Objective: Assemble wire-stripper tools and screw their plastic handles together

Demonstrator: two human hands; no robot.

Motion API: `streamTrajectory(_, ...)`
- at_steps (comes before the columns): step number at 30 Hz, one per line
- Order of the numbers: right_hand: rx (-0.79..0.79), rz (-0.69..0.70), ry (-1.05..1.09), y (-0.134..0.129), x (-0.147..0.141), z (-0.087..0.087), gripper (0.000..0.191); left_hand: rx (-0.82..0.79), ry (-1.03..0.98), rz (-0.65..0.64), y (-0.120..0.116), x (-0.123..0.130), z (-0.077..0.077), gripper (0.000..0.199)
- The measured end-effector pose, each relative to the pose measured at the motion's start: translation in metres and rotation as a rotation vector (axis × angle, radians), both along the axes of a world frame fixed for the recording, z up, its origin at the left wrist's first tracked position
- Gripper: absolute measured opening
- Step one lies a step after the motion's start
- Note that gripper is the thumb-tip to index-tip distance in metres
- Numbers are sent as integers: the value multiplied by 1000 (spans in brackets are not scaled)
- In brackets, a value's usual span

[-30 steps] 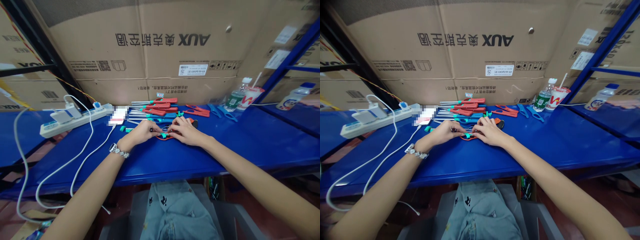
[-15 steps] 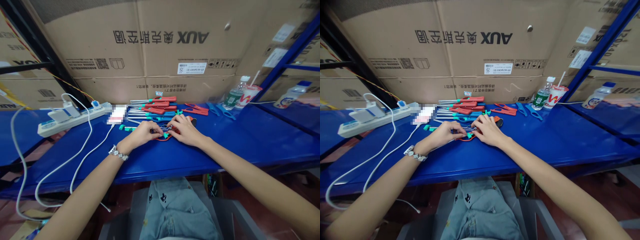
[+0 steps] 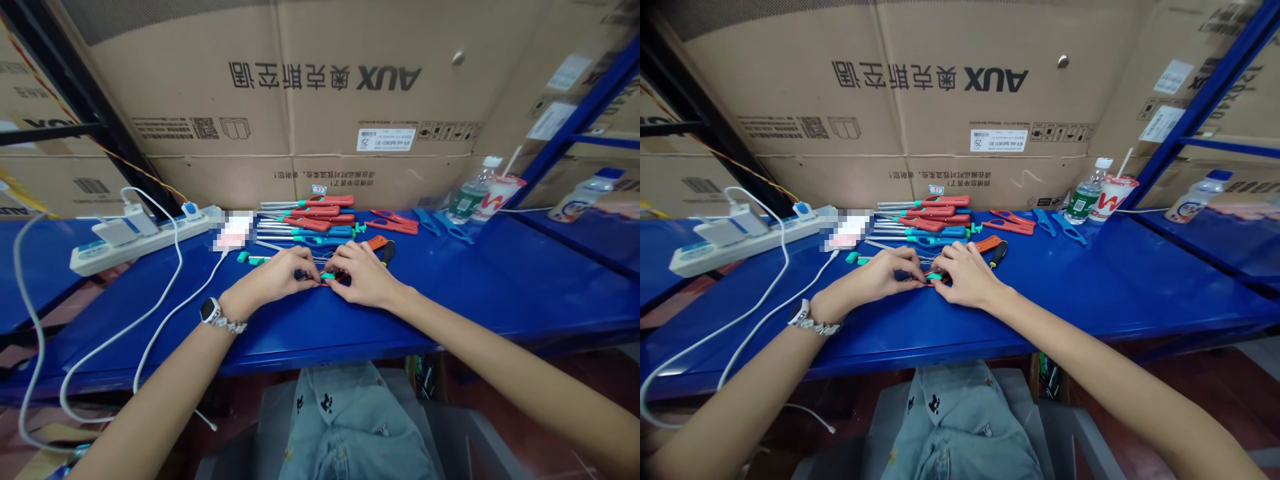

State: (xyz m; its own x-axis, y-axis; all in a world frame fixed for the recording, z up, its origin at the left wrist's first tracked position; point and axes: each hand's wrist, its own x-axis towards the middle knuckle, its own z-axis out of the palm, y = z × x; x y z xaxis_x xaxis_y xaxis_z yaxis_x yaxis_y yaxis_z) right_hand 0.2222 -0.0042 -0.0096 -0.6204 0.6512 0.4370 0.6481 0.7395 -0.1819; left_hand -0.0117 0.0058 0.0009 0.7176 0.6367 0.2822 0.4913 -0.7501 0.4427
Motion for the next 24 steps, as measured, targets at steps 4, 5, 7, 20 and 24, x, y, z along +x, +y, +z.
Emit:
streamTrajectory(4, 13, -4, -52, 0, -4, 2, 7, 44, 16, 9, 2, -1, -6, 9)
streamTrajectory(5, 17, -6, -65, 0, -5, 3, 6, 55, 26, 11, 3, -1, -6, 9)
streamTrajectory(7, 26, -14, -82, 0, -5, 3, 5, 75, 55, 5, 2, 0, -6, 9)
streamTrajectory(20, 27, -10, -114, 1, -6, 12, 11, 128, 91, -19, 0, 5, -4, 11)
streamTrajectory(24, 5, 9, -113, 0, -3, 12, 3, 130, 85, -14, -3, 6, -2, 15)
